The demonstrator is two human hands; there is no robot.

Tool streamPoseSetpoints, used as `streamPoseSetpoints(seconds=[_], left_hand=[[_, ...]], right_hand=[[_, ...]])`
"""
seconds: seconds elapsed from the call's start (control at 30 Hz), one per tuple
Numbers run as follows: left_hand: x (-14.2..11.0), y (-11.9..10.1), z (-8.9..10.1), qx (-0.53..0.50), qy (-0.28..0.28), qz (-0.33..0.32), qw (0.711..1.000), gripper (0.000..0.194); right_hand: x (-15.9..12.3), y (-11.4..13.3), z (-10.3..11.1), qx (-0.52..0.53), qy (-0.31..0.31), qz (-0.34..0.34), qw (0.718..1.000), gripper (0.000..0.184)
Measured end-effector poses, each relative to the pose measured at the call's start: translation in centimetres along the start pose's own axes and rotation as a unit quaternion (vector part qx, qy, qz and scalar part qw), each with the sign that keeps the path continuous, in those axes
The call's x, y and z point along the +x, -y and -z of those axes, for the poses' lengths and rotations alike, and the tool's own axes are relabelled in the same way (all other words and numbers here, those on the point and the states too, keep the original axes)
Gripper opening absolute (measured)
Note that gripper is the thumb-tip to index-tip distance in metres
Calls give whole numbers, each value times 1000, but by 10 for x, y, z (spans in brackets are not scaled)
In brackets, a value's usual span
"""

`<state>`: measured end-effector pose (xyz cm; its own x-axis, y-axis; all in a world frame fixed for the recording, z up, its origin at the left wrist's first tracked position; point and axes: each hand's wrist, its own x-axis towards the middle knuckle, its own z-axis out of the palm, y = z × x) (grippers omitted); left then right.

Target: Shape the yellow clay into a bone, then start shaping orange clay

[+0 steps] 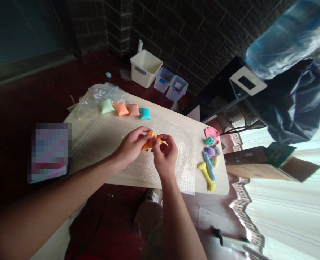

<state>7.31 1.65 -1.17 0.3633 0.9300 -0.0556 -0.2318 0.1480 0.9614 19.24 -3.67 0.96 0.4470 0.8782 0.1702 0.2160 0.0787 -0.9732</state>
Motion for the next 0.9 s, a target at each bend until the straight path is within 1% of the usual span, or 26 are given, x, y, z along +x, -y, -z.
streamPoseSetpoints(seconds=[0.13,0.2,0.3,0.37,0.47,0.53,0.67,0.73,0.83,0.9], left_hand=[[2,-5,0,-51,-17,29,998,17],[4,-10,2,-86,-46,52,994,14],[10,-19,9,-153,-98,85,980,7],[13,-24,13,-200,-96,91,971,7],[14,-30,14,-248,-69,87,962,15],[13,-31,14,-255,-75,77,961,20],[11,-29,12,-247,-113,32,962,36],[10,-28,13,-224,-104,14,969,39],[12,-25,14,-176,-72,3,982,34],[12,-22,14,-157,-63,3,986,34]], right_hand=[[-1,0,0,24,-8,-1,1000,22],[-1,0,2,46,-25,-4,999,20],[2,0,4,101,-55,-15,993,15],[4,0,4,137,-58,-30,988,12],[7,-1,3,173,-58,-47,982,15],[10,-2,2,187,-73,-49,978,16],[11,-5,2,191,-103,-44,975,16],[10,-5,1,180,-97,-32,978,19],[7,-3,0,151,-76,-20,985,23],[5,-1,-2,144,-65,-21,987,25]])
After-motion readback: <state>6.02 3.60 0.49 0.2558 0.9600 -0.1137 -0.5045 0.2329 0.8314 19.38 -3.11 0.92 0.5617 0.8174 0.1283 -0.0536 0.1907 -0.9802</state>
